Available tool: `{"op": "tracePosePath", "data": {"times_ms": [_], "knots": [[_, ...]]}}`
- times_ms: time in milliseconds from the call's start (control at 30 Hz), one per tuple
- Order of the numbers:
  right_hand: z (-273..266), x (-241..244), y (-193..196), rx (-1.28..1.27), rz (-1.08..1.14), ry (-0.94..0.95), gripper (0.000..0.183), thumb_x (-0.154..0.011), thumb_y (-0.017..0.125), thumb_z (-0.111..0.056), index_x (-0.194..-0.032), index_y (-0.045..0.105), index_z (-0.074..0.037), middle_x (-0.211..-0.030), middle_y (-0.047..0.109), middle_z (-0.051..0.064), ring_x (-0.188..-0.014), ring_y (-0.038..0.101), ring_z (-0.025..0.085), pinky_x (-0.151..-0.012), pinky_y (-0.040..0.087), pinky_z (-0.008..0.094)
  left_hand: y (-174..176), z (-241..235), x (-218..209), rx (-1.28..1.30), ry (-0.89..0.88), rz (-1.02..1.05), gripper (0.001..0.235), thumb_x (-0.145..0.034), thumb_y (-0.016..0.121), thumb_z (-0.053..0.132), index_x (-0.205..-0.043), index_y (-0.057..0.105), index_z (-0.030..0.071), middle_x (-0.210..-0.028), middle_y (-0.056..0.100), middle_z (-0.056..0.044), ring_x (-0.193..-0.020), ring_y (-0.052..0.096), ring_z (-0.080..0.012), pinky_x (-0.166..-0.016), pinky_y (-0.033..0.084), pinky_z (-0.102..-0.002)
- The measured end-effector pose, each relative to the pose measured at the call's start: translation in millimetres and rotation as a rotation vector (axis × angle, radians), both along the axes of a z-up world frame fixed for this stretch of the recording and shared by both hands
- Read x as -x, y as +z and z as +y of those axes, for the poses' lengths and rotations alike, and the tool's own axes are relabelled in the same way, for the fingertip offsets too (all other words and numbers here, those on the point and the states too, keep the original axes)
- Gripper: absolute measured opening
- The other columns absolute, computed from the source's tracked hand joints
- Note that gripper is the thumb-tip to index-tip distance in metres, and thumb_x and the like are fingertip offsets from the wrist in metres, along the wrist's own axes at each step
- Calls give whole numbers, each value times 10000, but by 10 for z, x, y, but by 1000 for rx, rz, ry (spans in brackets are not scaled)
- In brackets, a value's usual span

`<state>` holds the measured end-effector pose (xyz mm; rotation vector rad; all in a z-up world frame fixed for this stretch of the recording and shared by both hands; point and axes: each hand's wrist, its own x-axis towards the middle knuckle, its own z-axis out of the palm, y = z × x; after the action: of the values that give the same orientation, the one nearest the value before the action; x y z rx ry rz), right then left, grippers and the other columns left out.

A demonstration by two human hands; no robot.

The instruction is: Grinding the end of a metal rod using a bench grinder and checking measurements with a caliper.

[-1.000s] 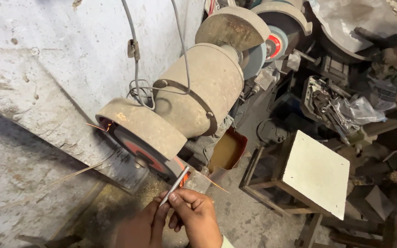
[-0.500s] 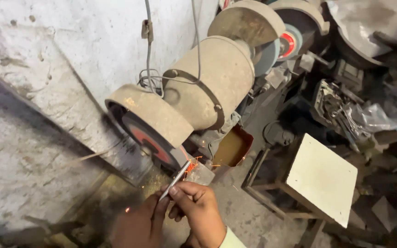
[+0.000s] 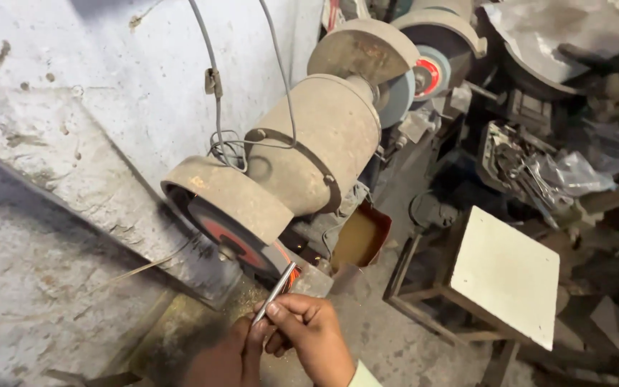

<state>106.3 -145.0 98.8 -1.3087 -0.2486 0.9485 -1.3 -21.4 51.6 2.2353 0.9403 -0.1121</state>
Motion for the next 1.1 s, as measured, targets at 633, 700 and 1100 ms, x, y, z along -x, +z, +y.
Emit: {"op": "tracePosePath", "data": {"times_ms": [633, 700, 1100], "knots": [[25, 55, 117, 31, 4, -76, 264, -996, 608, -186, -1076, 769, 7, -792, 753, 29, -617, 632, 89, -571, 495, 245, 448, -84, -38, -81, 18, -131, 344, -976, 526, 479, -957, 691, 177, -737, 708, -206, -717, 689, -453, -624, 515, -580], [19, 33, 94, 27, -1, -64, 265, -997, 611, -188, -1078, 769, 9, -801, 757, 29, -622, 638, 91, -574, 496, 245, 512, -105, -35, -34, 26, -166, 322, -958, 523, 453, -1042, 697, 196, -727, 712, -202, -685, 690, -454, -597, 516, -576], [-15, -15, 94, 62, 8, 12, 271, -995, 629, -191, -1095, 781, 10, -836, 772, 30, -664, 672, 96, -600, 520, 241, 275, -117, 50, -37, 35, -252, 304, -937, 548, 415, -1043, 728, 195, -680, 713, -183, -643, 714, -421, -570, 516, -559]]}}
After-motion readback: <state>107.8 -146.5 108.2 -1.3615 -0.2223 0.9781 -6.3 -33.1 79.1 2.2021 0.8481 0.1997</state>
